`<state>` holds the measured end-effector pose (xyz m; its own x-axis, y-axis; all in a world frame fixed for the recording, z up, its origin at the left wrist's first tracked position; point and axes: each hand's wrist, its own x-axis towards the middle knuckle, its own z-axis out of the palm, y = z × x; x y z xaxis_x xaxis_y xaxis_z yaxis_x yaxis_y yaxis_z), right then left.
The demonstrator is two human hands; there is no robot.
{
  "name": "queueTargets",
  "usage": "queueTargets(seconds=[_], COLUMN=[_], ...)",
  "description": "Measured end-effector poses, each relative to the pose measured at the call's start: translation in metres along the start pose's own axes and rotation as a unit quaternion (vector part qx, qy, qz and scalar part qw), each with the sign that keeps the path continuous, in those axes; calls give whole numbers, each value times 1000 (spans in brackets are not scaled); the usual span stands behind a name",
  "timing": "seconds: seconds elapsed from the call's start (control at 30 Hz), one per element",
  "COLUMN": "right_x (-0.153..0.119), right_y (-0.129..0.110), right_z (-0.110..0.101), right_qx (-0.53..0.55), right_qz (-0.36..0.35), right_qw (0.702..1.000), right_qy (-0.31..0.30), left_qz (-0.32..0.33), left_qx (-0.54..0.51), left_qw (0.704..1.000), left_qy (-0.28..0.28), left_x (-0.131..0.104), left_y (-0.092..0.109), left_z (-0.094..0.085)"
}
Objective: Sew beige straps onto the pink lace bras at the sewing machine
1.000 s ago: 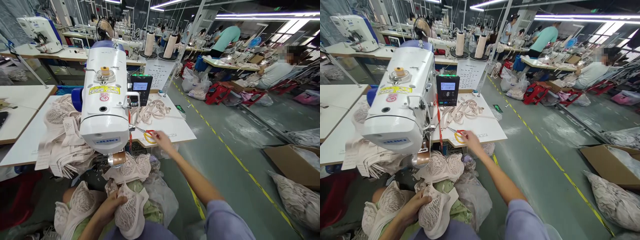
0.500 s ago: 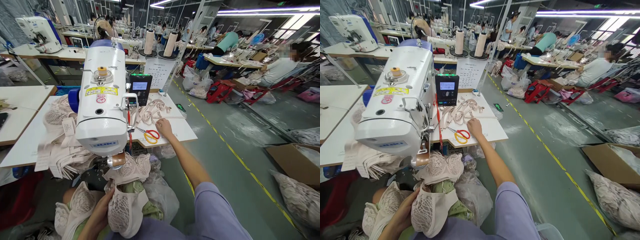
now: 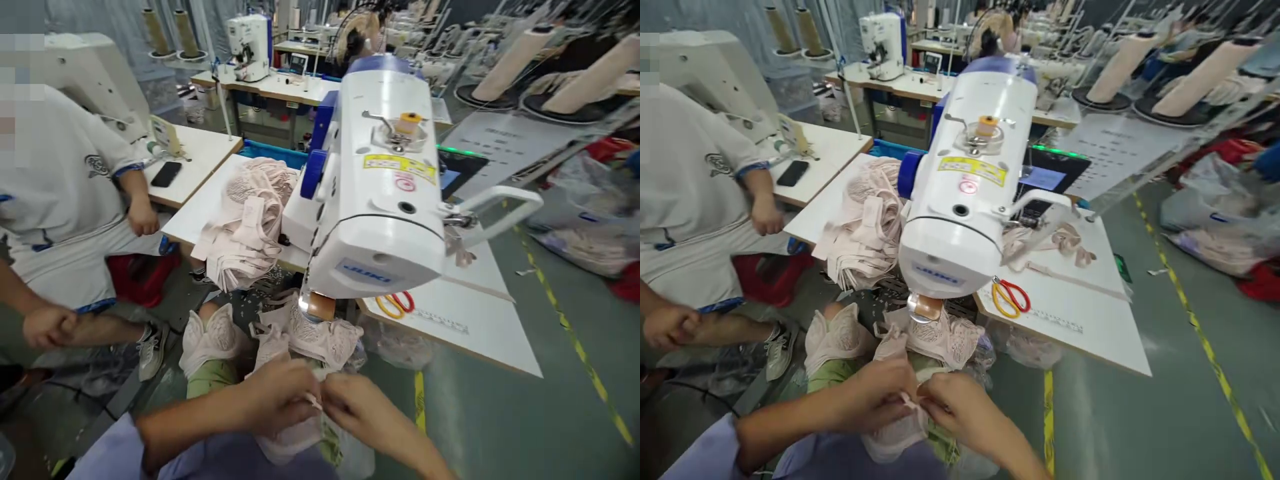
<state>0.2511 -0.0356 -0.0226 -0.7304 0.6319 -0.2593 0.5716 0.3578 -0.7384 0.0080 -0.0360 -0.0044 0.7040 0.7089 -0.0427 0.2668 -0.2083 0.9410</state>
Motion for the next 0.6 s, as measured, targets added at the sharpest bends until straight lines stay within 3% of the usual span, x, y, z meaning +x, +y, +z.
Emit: queueTargets(seconds=[0.1, 0.2, 0.3, 0.4, 0.53, 0.6], right_x=[13, 16, 9, 2, -1, 3], right_y=[-8, 0, 15, 34, 59, 66], right_z=[20, 12, -4, -14, -16, -13], right_qx=[8, 61, 125, 177, 208, 180], right_qz=[1, 14, 59, 104, 136, 154], right_qw=[1000, 996, 985, 972, 961, 959], right_qy=[22, 70, 102, 114, 119, 154], left_qz=[-62, -141, -143, -141, -125, -131], left_qx=[58, 38, -2, -39, -66, -87], left_qw=[996, 989, 987, 986, 984, 982], left_qy=[9, -29, -78, -84, -108, -108], left_x=[4, 2, -3, -9, -9, -7], left_y=[2, -12, -29, -37, -42, -44], left_z=[7, 6, -2, -11, -22, -25])
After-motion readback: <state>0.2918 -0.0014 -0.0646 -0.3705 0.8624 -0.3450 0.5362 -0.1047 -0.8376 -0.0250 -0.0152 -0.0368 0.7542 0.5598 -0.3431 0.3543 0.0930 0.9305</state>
